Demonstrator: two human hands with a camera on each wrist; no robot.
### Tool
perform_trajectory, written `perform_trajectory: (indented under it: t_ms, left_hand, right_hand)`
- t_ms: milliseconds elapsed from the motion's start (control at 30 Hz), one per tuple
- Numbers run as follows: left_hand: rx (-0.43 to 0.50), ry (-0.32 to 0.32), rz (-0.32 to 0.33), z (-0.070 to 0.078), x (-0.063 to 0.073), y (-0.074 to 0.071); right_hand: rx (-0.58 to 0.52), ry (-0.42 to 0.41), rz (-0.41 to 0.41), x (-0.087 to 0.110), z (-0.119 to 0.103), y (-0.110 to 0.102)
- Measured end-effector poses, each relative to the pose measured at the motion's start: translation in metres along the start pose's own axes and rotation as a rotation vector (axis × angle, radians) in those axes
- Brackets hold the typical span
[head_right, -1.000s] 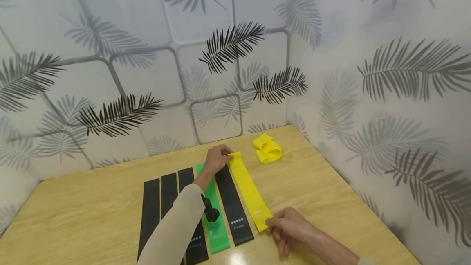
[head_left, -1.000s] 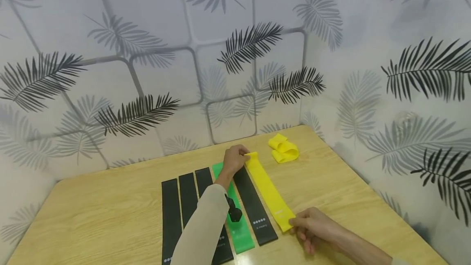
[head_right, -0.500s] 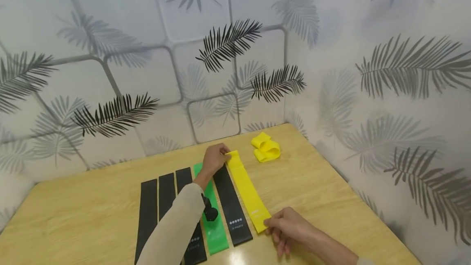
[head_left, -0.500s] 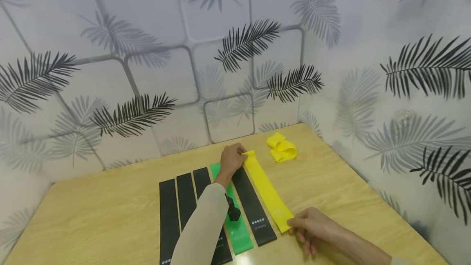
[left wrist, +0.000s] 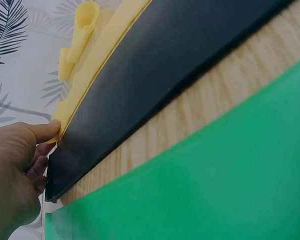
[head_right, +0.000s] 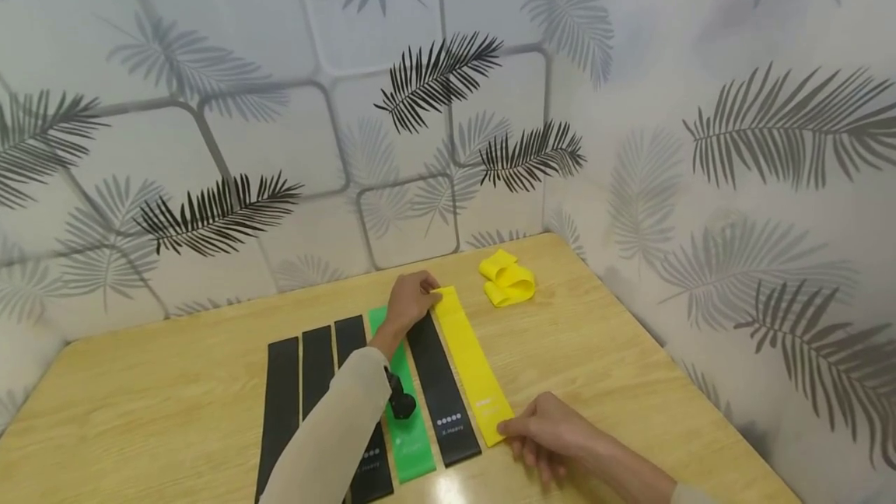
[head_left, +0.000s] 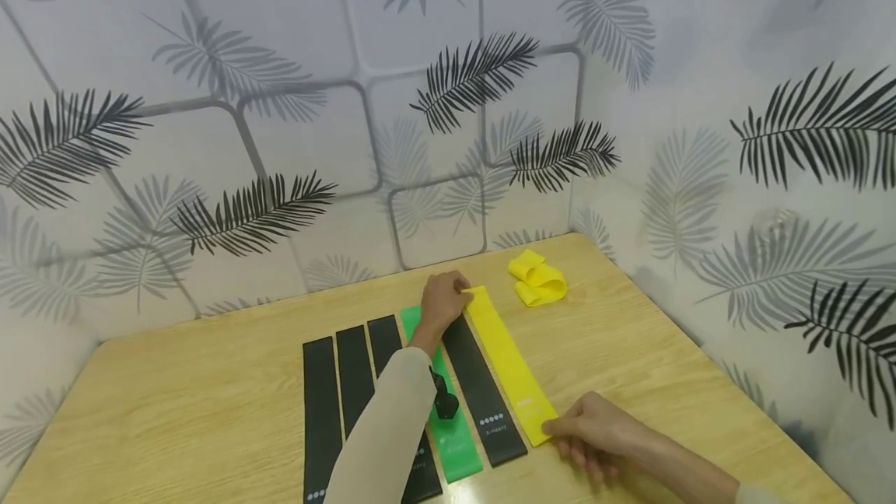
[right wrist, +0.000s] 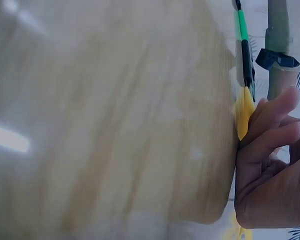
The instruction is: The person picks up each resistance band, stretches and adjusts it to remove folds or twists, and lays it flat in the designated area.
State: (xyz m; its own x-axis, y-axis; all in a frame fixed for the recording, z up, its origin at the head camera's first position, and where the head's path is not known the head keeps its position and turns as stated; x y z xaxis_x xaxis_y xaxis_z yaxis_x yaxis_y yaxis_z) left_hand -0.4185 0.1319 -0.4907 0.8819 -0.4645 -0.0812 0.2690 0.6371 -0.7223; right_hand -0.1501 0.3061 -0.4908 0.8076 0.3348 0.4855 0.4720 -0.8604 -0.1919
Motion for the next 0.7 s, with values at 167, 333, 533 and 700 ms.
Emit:
perform_trajectory:
  t_ms: [167, 333, 533, 700]
  left_hand:
    - [0.055, 0.002, 0.019, -0.002, -0.003, -0.002]
    - [0.118, 0.031, 0.049, -0.003, 0.000, -0.012]
    - [0.280, 0.074, -0.020, 0.016, 0.022, -0.023]
    - [0.309, 0.120, -0.143, 0.032, 0.040, -0.022]
  right_hand:
    - [0.040, 0.016, -0.004, 0.005, 0.001, -0.005]
    - [0.013, 0.003, -0.008, 0.007, -0.005, -0.014]
    - [0.015, -0.054, 0.121, -0.002, -0.027, -0.046]
    - [-0.010, -0.151, 0.265, -0.024, -0.046, -0.081]
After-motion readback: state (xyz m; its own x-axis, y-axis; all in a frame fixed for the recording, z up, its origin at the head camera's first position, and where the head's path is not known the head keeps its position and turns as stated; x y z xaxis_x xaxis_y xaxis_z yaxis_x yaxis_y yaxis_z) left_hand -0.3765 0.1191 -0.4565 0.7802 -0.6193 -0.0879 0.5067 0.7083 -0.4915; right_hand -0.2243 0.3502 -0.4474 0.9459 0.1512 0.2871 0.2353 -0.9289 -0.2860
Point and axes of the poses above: each hand's wrist, its own x-axis away from the middle knuckle, its own y-axis out of the palm, z = x × y, the point moved 3 cm from there along -x, towards the middle knuckle, and after that the axes turned 12 degrees about -z, right-handed, at the moved point
